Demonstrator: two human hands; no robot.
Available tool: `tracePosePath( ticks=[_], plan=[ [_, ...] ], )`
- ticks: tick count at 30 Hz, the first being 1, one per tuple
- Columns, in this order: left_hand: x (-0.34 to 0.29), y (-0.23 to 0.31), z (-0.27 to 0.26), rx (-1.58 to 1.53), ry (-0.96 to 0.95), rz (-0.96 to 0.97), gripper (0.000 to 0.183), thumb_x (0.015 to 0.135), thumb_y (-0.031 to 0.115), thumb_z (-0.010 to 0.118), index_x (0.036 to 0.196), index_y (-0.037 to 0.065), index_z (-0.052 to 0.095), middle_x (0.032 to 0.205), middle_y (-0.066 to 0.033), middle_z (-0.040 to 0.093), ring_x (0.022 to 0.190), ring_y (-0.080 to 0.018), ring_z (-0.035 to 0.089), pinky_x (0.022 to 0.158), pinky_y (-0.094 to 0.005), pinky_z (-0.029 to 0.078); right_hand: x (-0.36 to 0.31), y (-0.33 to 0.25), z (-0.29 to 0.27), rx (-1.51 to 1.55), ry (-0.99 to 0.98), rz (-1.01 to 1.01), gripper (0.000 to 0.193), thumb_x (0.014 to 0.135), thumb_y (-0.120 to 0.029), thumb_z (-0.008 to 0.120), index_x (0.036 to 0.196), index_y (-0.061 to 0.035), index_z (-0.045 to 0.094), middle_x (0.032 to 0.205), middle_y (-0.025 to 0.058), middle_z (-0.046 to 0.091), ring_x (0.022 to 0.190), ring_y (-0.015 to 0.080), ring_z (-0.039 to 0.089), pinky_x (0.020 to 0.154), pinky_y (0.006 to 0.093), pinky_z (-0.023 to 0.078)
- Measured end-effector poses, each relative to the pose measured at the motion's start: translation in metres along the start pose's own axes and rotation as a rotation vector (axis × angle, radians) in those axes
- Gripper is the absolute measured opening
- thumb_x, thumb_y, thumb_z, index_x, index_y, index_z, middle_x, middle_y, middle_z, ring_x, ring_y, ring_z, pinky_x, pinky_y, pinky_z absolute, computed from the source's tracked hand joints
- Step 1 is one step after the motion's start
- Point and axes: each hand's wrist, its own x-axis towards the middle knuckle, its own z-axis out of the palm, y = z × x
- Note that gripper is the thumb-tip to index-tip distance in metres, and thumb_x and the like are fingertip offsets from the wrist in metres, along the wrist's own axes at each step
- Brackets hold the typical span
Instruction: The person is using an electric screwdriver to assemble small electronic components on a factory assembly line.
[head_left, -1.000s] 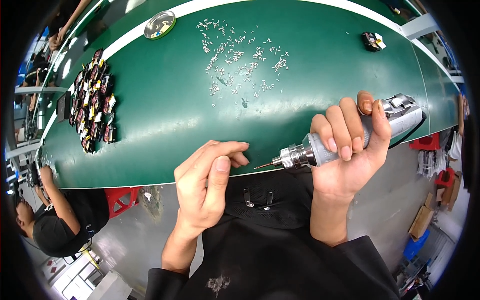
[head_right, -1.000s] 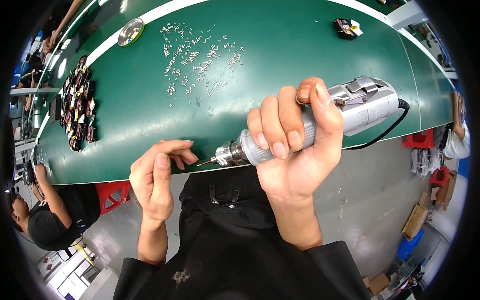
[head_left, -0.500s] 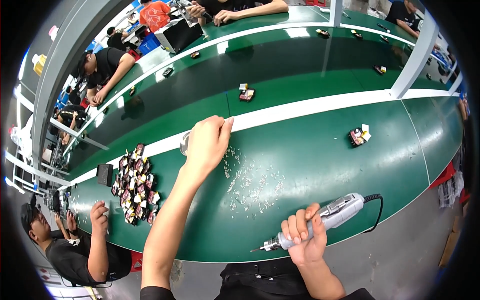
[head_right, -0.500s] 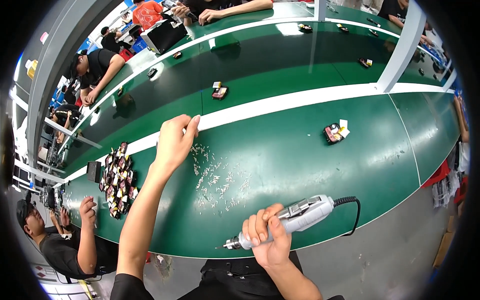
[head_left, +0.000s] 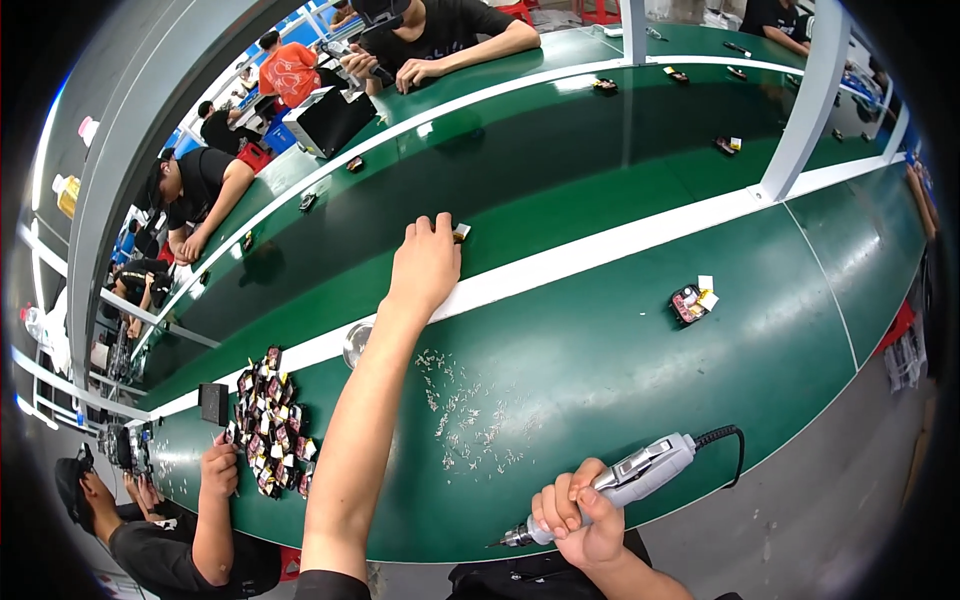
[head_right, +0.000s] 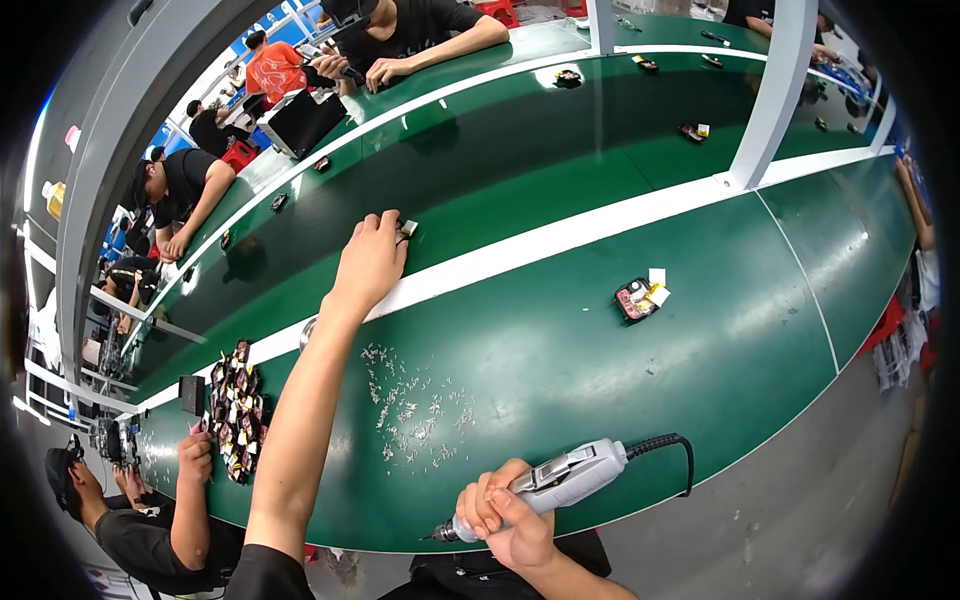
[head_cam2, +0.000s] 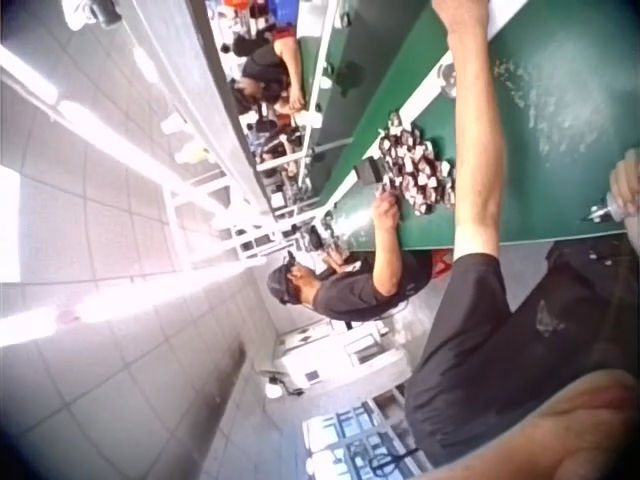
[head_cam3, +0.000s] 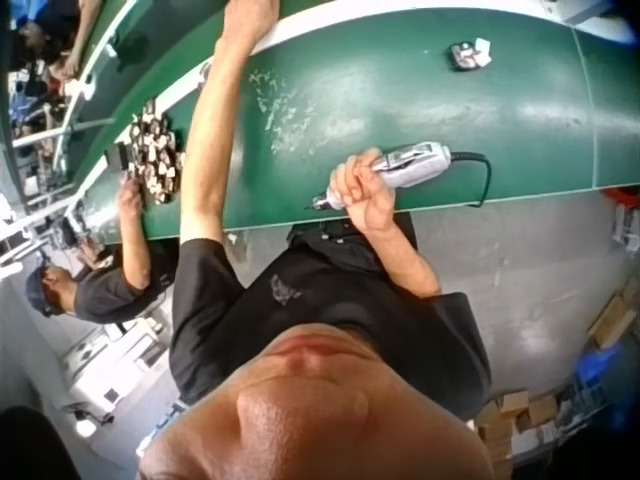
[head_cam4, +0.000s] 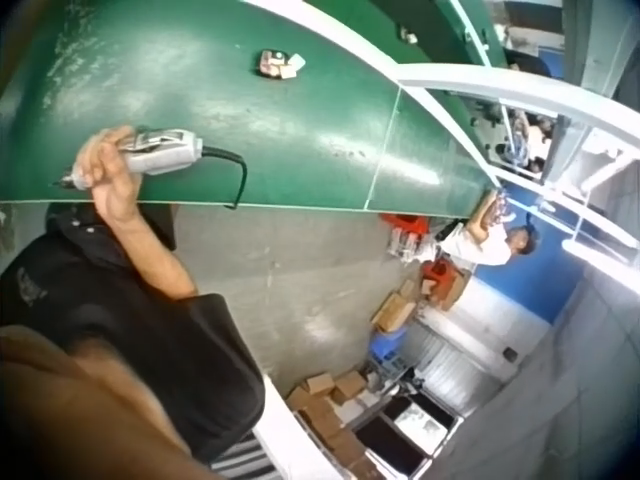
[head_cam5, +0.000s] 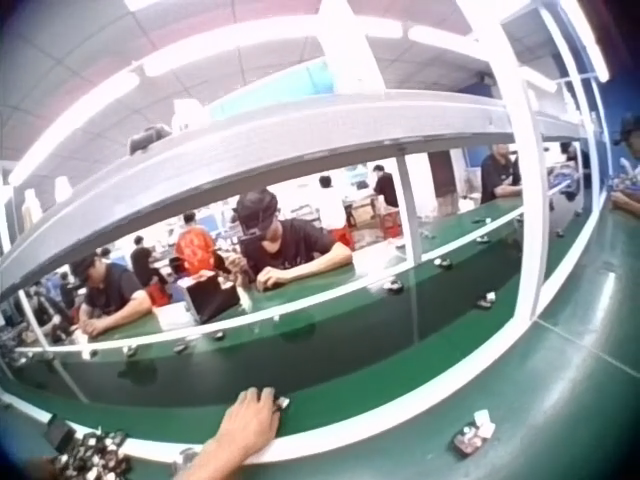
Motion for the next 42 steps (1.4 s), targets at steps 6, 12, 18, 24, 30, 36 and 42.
tracePosePath(
  ticks=[6, 12, 18, 24, 30, 36, 42],
  plan=[
    [-0.019, -0.019, -0.02, -0.151, -0.013, 0.059, 0.034, 0.084, 0.012, 0.061, 0.115, 0.002, 0.05, 0.101, -0.0164, 0.06, 0.098, -0.0335, 0.057, 0.085, -0.0418, 0.047, -0.007, 0.004, 0.003, -0.018, 0.019, -0.011, 0.003, 0.092, -0.014, 0.051, 0.09, -0.0107, 0.05, 0.058, 0.0018, 0.041, 0.05, 0.0132, 0.042, 0.059, 0.0319, 0.039],
    [-0.138, 0.004, -0.083, -0.451, -0.086, 0.07, 0.037, 0.079, 0.005, 0.068, 0.114, 0.004, 0.055, 0.108, -0.0146, 0.06, 0.1, -0.0321, 0.058, 0.084, -0.0364, 0.048, -0.009, 0.003, 0.001, -0.078, 0.045, -0.036, 0.005, 0.091, -0.016, 0.051, 0.089, -0.0117, 0.049, 0.056, 0.0005, 0.039, 0.049, 0.0124, 0.041, 0.057, 0.0306, 0.038],
    [-0.288, 0.017, -0.127, -0.558, -0.189, 0.02, 0.044, 0.07, -0.002, 0.07, 0.112, 0.0, 0.056, 0.115, -0.0112, 0.058, 0.099, -0.0292, 0.056, 0.086, -0.0375, 0.047, 0.002, 0.008, 0.011, -0.156, 0.043, -0.076, 0.015, 0.093, -0.019, 0.05, 0.085, -0.0087, 0.043, 0.056, -0.0009, 0.036, 0.048, 0.0108, 0.038, 0.056, 0.0286, 0.037],
    [-0.331, 0.032, -0.131, -0.576, -0.102, -0.163, 0.036, 0.071, -0.007, 0.065, 0.107, -0.001, 0.059, 0.113, -0.0123, 0.058, 0.097, -0.03, 0.055, 0.084, -0.037, 0.046, -0.008, 0.027, 0.019, -0.191, 0.054, -0.032, 0.014, 0.094, -0.018, 0.046, 0.085, -0.0083, 0.043, 0.056, -0.0018, 0.036, 0.048, 0.0093, 0.037, 0.056, 0.0268, 0.037],
    [-0.33, 0.04, -0.127, -0.528, -0.048, -0.227, 0.027, 0.073, -0.006, 0.066, 0.098, -0.001, 0.059, 0.1, -0.0114, 0.059, 0.088, -0.0301, 0.056, 0.076, -0.0371, 0.047, -0.039, 0.052, 0.037, -0.227, -0.011, 0.12, 0.011, 0.091, -0.015, 0.049, 0.084, -0.0078, 0.043, 0.055, 0.0003, 0.039, 0.047, 0.0116, 0.04, 0.055, 0.0296, 0.039],
    [-0.333, 0.062, -0.107, -0.387, 0.07, 0.031, 0.024, 0.069, -0.006, 0.067, 0.092, -0.006, 0.06, 0.094, -0.0132, 0.061, 0.086, -0.029, 0.06, 0.07, -0.0355, 0.053, -0.07, 0.077, 0.036, -0.284, 0.102, 0.241, 0.008, 0.092, -0.012, 0.05, 0.088, -0.0067, 0.045, 0.06, 0.002, 0.041, 0.053, 0.0136, 0.044, 0.058, 0.0302, 0.04],
    [-0.336, 0.085, -0.11, -0.279, 0.09, 0.102, 0.034, 0.061, -0.001, 0.063, 0.094, -0.011, 0.059, 0.1, -0.0202, 0.06, 0.09, -0.0317, 0.06, 0.069, -0.0341, 0.055, -0.078, 0.087, 0.034, -0.42, 0.226, 0.24, 0.009, 0.092, -0.009, 0.052, 0.09, -0.004, 0.045, 0.067, 0.0047, 0.045, 0.062, 0.0163, 0.049, 0.062, 0.0306, 0.042]
  ],
)
